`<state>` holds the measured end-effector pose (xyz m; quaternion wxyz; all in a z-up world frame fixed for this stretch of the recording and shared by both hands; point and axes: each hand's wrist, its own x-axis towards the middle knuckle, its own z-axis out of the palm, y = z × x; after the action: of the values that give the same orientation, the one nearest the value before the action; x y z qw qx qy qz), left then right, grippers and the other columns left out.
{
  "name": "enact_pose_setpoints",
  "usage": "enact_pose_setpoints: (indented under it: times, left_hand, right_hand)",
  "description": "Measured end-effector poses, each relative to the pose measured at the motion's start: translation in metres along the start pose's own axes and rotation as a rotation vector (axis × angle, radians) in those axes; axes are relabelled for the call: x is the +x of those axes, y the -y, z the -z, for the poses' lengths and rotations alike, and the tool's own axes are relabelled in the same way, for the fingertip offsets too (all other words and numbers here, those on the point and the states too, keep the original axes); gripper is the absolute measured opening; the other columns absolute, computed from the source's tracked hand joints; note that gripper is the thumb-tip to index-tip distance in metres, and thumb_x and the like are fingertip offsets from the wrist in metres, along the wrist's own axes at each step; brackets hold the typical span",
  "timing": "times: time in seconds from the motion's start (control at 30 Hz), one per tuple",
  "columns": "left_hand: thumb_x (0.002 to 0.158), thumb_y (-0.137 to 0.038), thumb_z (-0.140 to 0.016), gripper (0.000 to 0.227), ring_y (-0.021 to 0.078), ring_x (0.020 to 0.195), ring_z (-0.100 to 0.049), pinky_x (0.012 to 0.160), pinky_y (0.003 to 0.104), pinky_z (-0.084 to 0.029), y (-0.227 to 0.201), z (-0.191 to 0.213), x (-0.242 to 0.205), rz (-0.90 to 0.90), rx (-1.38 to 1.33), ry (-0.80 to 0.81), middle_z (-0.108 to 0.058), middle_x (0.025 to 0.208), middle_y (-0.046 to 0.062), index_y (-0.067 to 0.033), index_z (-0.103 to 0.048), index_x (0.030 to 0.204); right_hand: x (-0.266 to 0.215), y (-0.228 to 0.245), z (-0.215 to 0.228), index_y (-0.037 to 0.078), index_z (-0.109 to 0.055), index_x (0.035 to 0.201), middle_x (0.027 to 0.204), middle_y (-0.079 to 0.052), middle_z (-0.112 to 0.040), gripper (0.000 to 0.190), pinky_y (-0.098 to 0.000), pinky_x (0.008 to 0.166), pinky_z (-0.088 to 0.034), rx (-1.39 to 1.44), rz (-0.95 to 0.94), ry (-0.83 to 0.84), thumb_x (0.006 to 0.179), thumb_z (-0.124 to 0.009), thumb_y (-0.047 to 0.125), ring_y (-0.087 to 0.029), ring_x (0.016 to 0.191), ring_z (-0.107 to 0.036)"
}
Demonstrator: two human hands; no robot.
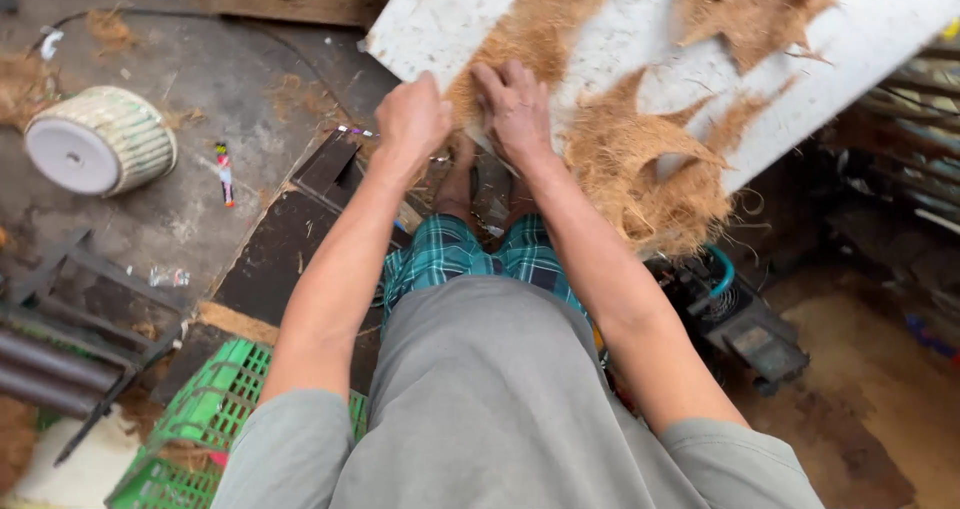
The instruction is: The person tears and fluffs coconut fiber by hand on a white board, then uses a spray gun to apply liquid to the material. The person handles the fiber repeatedly, spreading and compressing it before spraying.
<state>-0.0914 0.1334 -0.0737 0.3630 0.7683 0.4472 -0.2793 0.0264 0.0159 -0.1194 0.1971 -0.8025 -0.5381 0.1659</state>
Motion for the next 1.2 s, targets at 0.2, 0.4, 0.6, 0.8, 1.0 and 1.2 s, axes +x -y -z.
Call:
enact_pose_setpoints:
  times: [0.2, 0.4, 0.6, 0.8, 1.0, 1.2]
  left_hand:
    - [0.09, -0.035, -0.066, 0.016, 0.0175, 0.092, -0.067, 0.083, 0.036, -0.051, 0.053, 0.029, -0.059, 0.183, -0.404, -0.282, -0.073, 0.101, 0.0, -0.0198, -0.067, 0.097]
    - [0.09, -0.021, -0.062, 0.014, 0.0094, 0.08, -0.053, 0.069, 0.025, -0.047, 0.072, 0.074, -0.114, 0.127, -1.135, -0.454, -0.057, 0.097, 0.0, -0.0169, -0.06, 0.103]
    - [0.088, 0.001, -0.06, 0.028, 0.0162, 0.084, -0.059, 0.067, 0.03, -0.048, 0.014, 0.073, -0.084, -0.169, -1.539, -0.356, -0.063, 0.1, 0.006, -0.0123, -0.059, 0.113]
    - [0.084, 0.015, -0.06, 0.035, 0.0248, 0.092, -0.068, 0.076, 0.034, -0.064, -0.022, 0.057, 0.015, -0.22, -1.787, -0.305, -0.065, 0.107, 0.016, -0.0044, -0.059, 0.113]
    - [0.084, 0.018, -0.056, 0.038, 0.0235, 0.088, -0.073, 0.07, 0.033, -0.062, -0.01, 0.021, 0.102, -0.091, -1.721, -0.391, -0.073, 0.105, 0.016, -0.0049, -0.062, 0.114]
    - [0.087, -0.009, -0.069, 0.052, 0.0206, 0.116, -0.072, 0.093, 0.03, -0.061, 0.005, 0.007, 0.111, 0.033, -0.902, -0.656, -0.067, 0.131, 0.013, -0.0174, -0.045, 0.132]
  right_hand:
    - [-0.007, -0.007, -0.003, 0.023, -0.05, 0.138, 0.104, -0.009, -0.052, 0.034, -0.0385, 0.072, -0.041, 0.007, -0.083, 0.231, 0.104, -0.05, 0.025, -0.026, 0.089, -0.048]
    - [-0.021, 0.047, 0.159, 0.011, -0.059, 0.129, 0.129, -0.012, -0.065, 0.032, -0.0395, 0.105, -0.05, 0.508, -0.463, 0.263, 0.099, -0.049, 0.007, -0.026, 0.119, -0.061]
    - [-0.095, -0.044, 0.203, 0.014, -0.061, 0.134, 0.147, -0.016, -0.051, 0.052, -0.057, 0.116, -0.027, -0.054, -0.314, 0.237, 0.09, -0.048, -0.01, -0.041, 0.139, -0.034]
    - [-0.118, -0.09, 0.172, 0.011, -0.076, 0.11, 0.125, -0.007, -0.071, 0.026, -0.0487, 0.102, -0.041, -0.006, 0.025, 0.055, 0.093, -0.057, 0.005, -0.031, 0.122, -0.055]
    - [-0.138, -0.069, 0.22, 0.001, -0.068, 0.115, 0.101, -0.008, -0.068, 0.016, -0.0298, 0.061, -0.051, 0.447, -0.389, -0.277, 0.106, -0.056, 0.005, -0.016, 0.079, -0.06]
    - [-0.145, -0.059, 0.268, 0.016, -0.07, 0.104, 0.092, 0.004, -0.067, 0.022, -0.0314, 0.064, -0.042, 0.383, -0.97, -0.122, 0.096, -0.06, 0.034, -0.01, 0.082, -0.058]
